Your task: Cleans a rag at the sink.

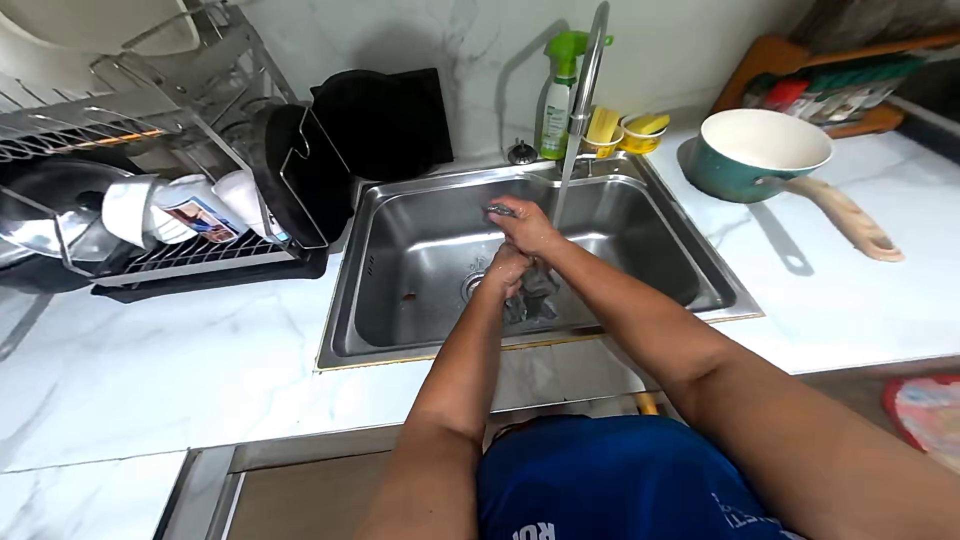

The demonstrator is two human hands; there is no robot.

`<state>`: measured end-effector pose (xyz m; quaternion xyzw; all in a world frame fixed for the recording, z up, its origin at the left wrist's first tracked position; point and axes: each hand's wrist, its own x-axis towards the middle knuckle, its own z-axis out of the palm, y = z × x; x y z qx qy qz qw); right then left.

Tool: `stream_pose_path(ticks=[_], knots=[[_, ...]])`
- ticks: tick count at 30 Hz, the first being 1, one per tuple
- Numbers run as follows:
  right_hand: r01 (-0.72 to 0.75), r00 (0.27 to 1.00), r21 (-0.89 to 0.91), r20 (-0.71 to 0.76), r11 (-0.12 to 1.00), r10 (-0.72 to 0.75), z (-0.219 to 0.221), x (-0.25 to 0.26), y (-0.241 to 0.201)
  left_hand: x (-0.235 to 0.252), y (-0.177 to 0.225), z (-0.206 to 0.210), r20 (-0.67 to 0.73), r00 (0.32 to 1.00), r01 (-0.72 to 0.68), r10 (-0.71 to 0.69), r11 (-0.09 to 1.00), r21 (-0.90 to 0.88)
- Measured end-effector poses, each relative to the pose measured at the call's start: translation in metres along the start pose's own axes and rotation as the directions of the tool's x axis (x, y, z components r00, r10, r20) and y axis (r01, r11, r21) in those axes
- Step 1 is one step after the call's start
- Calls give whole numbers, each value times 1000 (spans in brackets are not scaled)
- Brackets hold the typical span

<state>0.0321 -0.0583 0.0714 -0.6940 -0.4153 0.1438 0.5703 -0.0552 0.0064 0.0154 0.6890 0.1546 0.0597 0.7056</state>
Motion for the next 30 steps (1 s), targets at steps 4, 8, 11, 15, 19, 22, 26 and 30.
stream_pose_path(ticks=[4, 8, 11, 15, 19, 22, 26, 30], knots=[[-195, 977, -232, -135, 953, 167, 9, 6, 1, 17, -7, 7, -77, 995, 76, -65, 985, 153], [-280, 955, -270, -174, 921, 239, 13, 18, -1, 10, 11, 11, -172, 983, 109, -55, 942, 319], [-378, 919, -236, -216, 895, 331, 11, 26, 9, 12, 6, 6, -154, 988, 78, -21, 923, 378], [-468, 860, 52, -205, 882, 468, 3, 21, 52, 12, -9, 11, -181, 982, 106, -54, 949, 296], [-570, 819, 488, 271, 661, 506, 14, -23, 67, 7, -3, -2, -226, 969, 60, -96, 986, -158], [-542, 820, 455, 472, 707, 324, 15, -34, 81, 12, -3, -16, -224, 970, -5, -94, 914, -406], [-554, 783, 316, 510, 770, 354, 15, -32, 77, 1, 7, -24, -162, 977, 75, -141, 931, -358], [-368, 852, -74, 372, 927, 368, 31, -27, 93, 21, -3, -23, -222, 972, 54, -73, 994, -90]])
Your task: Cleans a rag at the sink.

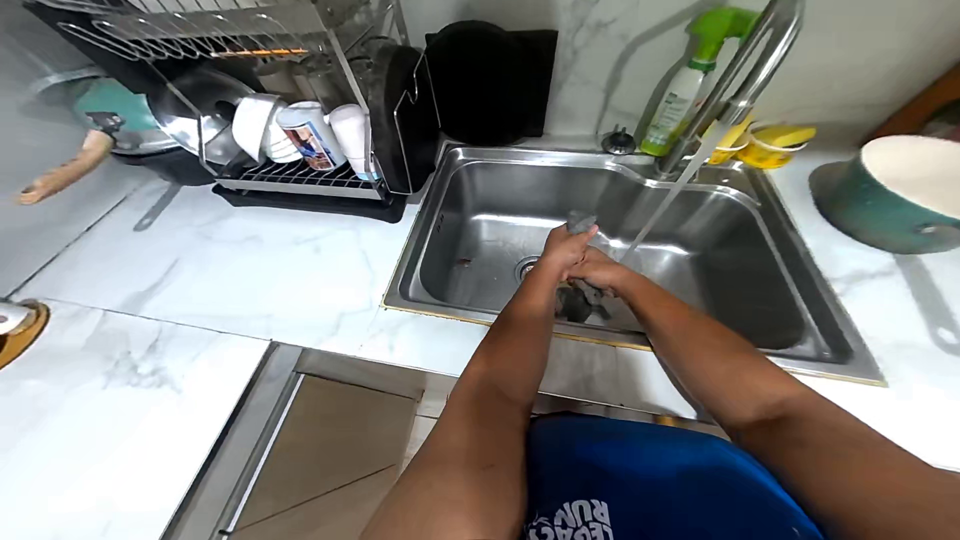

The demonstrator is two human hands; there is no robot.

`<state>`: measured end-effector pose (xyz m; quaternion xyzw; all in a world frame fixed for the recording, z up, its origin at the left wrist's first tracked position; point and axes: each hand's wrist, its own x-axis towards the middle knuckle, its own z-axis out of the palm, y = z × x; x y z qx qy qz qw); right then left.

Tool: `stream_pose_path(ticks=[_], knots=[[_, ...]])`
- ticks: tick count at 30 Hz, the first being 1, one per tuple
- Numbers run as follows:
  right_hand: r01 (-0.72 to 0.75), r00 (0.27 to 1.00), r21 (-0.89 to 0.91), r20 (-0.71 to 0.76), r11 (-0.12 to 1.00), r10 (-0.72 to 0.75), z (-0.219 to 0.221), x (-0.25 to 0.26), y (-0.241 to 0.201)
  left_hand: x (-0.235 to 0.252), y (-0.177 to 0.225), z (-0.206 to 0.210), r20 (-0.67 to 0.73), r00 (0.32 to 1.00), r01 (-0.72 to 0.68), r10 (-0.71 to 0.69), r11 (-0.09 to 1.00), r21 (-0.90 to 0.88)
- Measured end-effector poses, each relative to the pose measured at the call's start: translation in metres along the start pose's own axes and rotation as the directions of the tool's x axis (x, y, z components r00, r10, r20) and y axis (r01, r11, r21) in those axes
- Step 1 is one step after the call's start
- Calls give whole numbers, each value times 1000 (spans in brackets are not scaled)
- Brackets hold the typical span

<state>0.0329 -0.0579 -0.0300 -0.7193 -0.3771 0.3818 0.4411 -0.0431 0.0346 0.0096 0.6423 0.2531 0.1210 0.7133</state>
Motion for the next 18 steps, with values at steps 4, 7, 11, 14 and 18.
stream_pose_path(ticks=[4, 7, 11, 14, 18], knots=[[-24, 971, -387, -229, 922, -71, 24, 10, 3, 4, 5, 2, -171, 983, -6, 60, 954, 301], [-117, 959, -561, -279, 819, -54, 30, -6, -34, 1, 7, 9, -303, 949, 18, 85, 946, 323], [-397, 918, -413, -157, 820, 365, 13, -25, -98, -8, -2, 11, -189, 982, 18, 22, 978, 207], [-255, 805, 233, -486, 939, 339, 9, 16, -39, -11, -6, 11, -256, 946, 209, -199, 978, 12], [-102, 808, 461, -478, 882, 343, 19, 12, -56, -19, 0, 1, 53, 894, 412, -444, 772, -484]])
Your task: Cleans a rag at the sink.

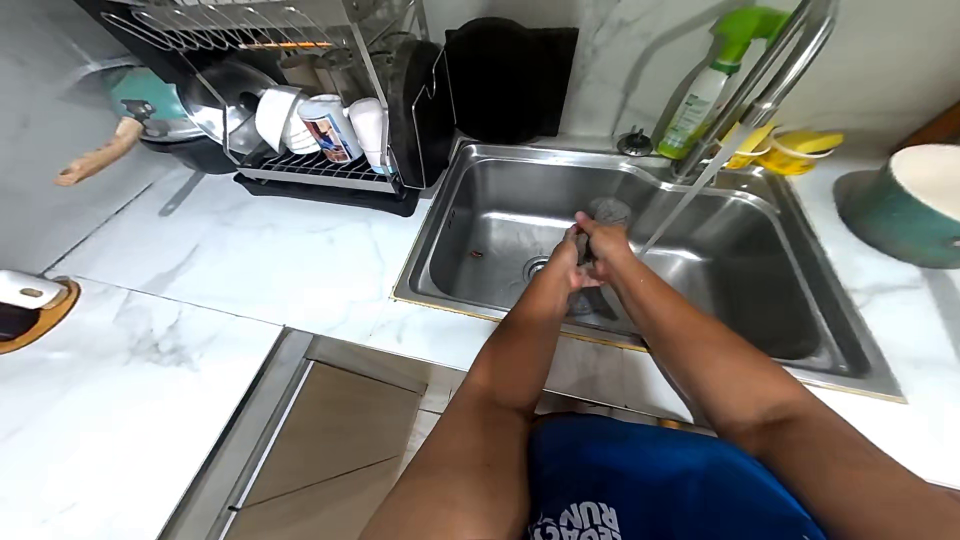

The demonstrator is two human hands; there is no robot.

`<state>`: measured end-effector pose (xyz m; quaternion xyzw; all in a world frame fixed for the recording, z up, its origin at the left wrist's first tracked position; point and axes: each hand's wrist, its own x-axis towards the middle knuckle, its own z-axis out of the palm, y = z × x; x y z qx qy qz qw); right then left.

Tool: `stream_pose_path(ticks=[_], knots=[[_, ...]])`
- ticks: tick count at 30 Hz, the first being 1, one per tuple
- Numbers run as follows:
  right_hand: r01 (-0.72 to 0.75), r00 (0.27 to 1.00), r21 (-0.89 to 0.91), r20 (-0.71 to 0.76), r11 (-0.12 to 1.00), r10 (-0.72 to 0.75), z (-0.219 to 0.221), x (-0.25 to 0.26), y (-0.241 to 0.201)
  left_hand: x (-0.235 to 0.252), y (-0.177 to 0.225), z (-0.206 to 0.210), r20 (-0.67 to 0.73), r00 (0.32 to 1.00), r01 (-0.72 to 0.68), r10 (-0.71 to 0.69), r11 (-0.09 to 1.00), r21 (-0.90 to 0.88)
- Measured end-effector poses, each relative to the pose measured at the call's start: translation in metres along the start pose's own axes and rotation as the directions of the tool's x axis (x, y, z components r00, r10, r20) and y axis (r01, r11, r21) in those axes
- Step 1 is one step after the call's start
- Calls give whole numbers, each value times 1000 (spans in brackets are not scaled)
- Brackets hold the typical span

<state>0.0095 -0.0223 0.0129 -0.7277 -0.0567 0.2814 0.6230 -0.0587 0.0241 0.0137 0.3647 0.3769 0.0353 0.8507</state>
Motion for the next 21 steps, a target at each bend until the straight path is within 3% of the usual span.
stream_pose_path(ticks=[2, 4, 6, 9, 12, 15, 18, 21], knots=[[27, 996, -17, 87, 1000, -25, 4, -24, 3, 3, 6, -4, 20, 999, -21, 25, 981, -192], [91, 982, 9, 165, 996, -91, 2, -39, 9, 1, 13, -8, -56, 998, -55, 40, 953, -298], [104, 969, 62, 220, 993, -115, -4, -43, 9, 0, 15, -7, -190, 980, -108, 66, 969, -222], [57, 992, 71, 104, 996, -64, -6, -32, -4, 10, 11, -12, -196, 969, -148, 152, 988, 35], [-50, 991, 9, 124, 999, 48, -14, 1, -4, -2, 8, -9, -69, 984, -139, 161, 958, 251], [-100, 972, 41, 218, 994, 89, -15, 9, -16, -8, 13, -11, 210, 969, -184, 128, 943, 276], [122, 948, 0, 297, 993, -116, -18, 1, -26, -4, 15, -18, 404, 908, -204, 112, 960, 194], [356, 817, -54, 503, 933, -283, -21, -5, -31, -4, 11, -16, 426, 890, -246, 163, 958, 147]])
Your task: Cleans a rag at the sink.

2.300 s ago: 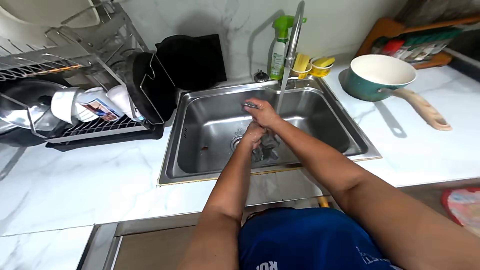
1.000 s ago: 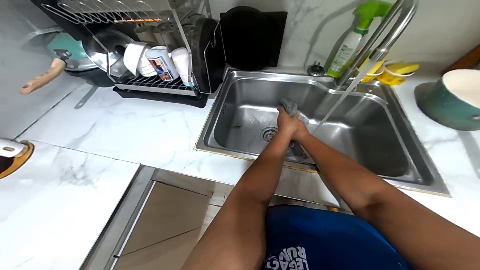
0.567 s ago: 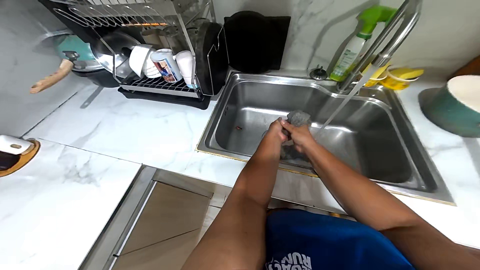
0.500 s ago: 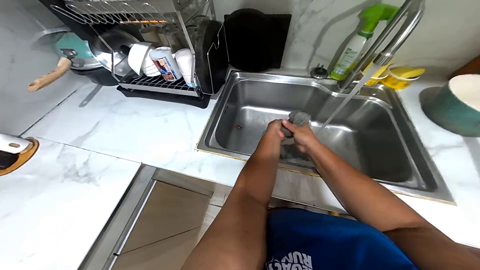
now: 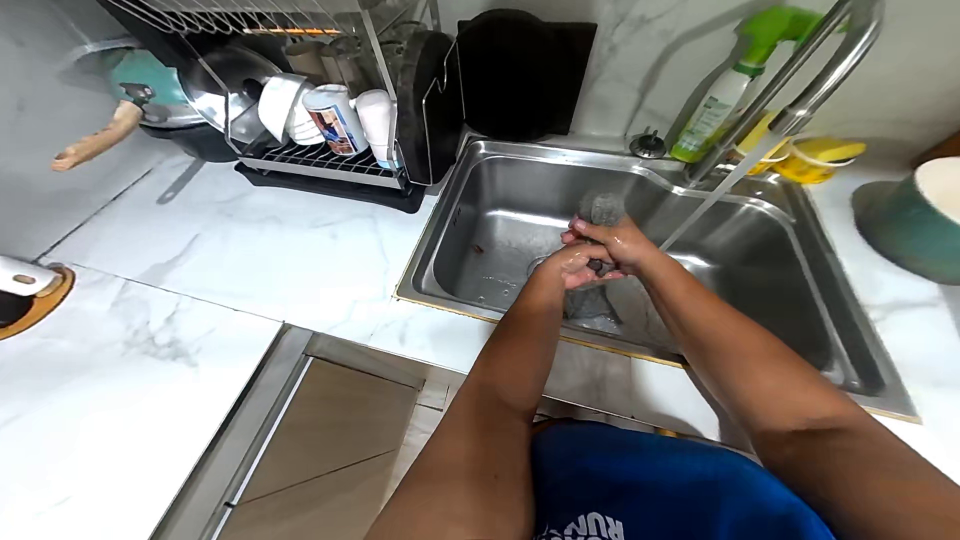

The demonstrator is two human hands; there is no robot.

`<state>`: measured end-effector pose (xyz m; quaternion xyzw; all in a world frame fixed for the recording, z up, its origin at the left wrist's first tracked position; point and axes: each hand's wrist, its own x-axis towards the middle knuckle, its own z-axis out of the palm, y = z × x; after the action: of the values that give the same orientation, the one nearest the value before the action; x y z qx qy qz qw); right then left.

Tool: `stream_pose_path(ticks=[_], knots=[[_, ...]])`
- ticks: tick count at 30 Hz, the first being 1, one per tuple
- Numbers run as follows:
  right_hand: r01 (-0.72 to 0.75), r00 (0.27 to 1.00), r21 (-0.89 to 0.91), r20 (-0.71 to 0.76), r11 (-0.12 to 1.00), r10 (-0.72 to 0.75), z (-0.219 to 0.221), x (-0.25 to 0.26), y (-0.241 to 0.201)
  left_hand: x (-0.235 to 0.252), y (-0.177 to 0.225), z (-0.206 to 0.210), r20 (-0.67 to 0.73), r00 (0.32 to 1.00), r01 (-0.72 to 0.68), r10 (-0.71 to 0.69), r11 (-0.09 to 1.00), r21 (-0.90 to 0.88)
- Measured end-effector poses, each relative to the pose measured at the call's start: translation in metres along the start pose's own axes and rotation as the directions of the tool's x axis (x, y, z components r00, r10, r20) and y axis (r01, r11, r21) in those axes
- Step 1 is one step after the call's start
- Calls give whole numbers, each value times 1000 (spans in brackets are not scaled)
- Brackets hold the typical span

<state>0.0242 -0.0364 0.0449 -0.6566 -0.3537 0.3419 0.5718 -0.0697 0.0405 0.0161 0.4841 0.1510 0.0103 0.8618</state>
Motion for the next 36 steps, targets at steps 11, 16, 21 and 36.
stream_pose_path(ticks=[11, 16, 21, 36], knots=[[8, 999, -46, -35, 999, -9, 6, 16, 3, 11, -5, 1, -202, 976, 105, -78, 986, 128], [-235, 950, -327, -277, 915, 145, 25, 25, -6, 20, -18, -2, -409, 911, 158, 56, 868, 470], [-293, 938, -467, -308, 834, 157, 37, 26, -28, 6, 4, 9, -460, 878, 278, 134, 639, 717], [-318, 903, -814, -105, 486, 416, 30, 47, -39, -6, 2, 15, -219, 942, 222, 253, 17, 975]])
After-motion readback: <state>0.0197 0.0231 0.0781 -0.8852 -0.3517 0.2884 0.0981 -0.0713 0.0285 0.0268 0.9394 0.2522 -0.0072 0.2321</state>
